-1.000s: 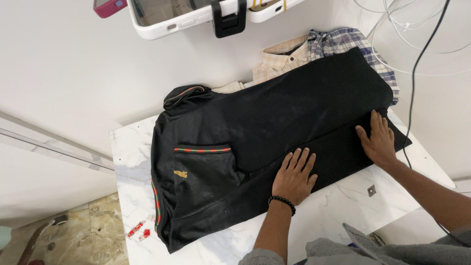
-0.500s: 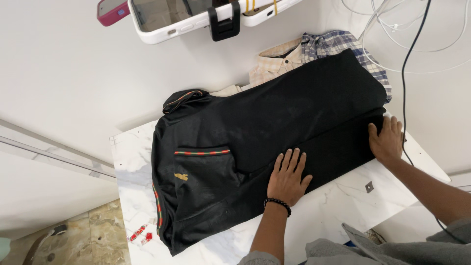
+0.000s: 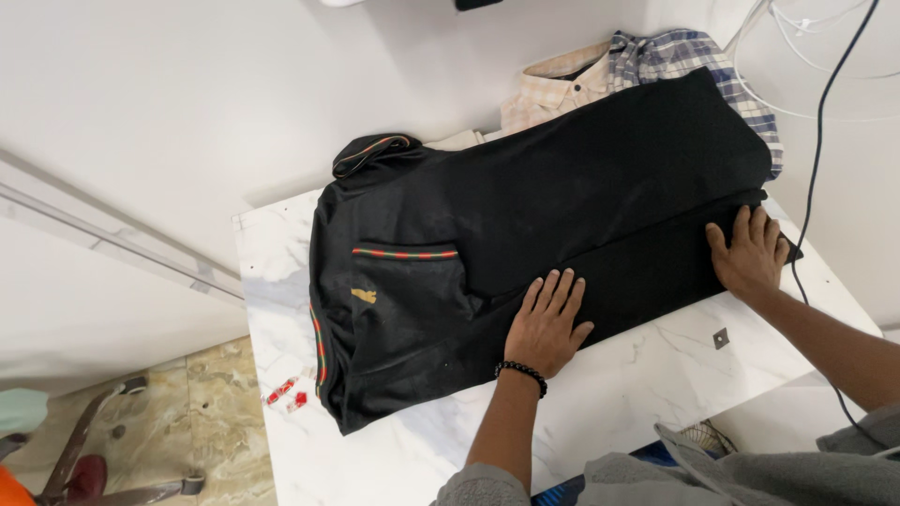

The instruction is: The person folds a black athletic shirt on a white marble countertop, aligning the sides and smoothing the fabric. They then fold a cream-colored t-shirt with a graphic print and place it on top of the folded black shirt.

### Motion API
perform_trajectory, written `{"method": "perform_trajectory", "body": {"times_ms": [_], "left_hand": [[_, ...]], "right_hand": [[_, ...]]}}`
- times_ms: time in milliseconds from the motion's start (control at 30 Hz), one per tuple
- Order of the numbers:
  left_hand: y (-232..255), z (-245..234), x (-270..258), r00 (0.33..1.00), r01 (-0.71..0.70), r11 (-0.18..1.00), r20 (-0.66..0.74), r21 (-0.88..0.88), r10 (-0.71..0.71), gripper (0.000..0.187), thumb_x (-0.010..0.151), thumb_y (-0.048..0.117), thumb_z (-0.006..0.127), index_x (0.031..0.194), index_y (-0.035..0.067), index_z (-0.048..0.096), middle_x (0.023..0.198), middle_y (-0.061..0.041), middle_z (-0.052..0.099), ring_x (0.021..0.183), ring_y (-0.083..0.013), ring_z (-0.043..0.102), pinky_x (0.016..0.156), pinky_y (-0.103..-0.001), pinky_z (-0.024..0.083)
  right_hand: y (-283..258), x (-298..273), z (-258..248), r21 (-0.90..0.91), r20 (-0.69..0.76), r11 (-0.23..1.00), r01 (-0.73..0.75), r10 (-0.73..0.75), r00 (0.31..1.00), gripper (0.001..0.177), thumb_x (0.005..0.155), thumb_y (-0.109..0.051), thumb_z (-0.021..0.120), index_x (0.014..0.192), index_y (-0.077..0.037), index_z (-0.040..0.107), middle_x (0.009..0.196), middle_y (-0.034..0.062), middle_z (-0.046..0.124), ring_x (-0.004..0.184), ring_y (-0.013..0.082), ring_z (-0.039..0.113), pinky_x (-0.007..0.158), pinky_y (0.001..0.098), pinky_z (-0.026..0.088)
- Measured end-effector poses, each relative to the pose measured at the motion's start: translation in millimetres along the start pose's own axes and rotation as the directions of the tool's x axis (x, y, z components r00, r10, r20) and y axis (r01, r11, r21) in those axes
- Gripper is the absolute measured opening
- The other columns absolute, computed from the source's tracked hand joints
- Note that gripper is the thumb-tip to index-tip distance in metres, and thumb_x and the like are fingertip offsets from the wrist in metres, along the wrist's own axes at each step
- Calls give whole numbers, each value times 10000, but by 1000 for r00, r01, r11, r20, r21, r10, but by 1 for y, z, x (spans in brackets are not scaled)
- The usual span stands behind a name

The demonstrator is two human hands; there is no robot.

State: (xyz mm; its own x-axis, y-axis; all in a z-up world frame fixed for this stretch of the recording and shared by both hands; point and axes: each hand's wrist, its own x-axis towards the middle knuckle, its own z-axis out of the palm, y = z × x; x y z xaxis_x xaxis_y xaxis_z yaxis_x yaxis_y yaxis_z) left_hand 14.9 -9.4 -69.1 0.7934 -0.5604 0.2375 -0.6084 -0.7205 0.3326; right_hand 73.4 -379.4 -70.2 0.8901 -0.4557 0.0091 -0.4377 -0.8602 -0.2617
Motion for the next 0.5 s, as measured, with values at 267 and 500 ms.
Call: {"method": "perform_trajectory", "body": {"times_ms": [267, 500], "left_hand": [[-42, -55, -46, 937, 285, 955, -232, 78, -260, 570, 1074, 401, 432, 1546, 83, 417, 1611, -116, 404, 1512, -272, 337, 1263, -472, 224], [-96, -92, -101, 781, 609, 762, -335, 219, -527, 619, 1049, 477, 404, 1539, 98, 399, 1600, -119, 392, 1457, -325, 356, 1201, -497, 258]], "right_hand": [[-70, -32, 19, 81, -54, 968, 239, -235, 970, 858, 1042, -582, 343, 1614, 30, 155, 1698, 269, 118, 1588, 418, 60, 1269, 559, 64], [-79, -31, 17, 29, 49, 993, 118, -119, 992, 900, 1002, -638, 308, 1627, -18, 124, 1700, 225, 90, 1572, 405, 50, 1249, 572, 63]]}}
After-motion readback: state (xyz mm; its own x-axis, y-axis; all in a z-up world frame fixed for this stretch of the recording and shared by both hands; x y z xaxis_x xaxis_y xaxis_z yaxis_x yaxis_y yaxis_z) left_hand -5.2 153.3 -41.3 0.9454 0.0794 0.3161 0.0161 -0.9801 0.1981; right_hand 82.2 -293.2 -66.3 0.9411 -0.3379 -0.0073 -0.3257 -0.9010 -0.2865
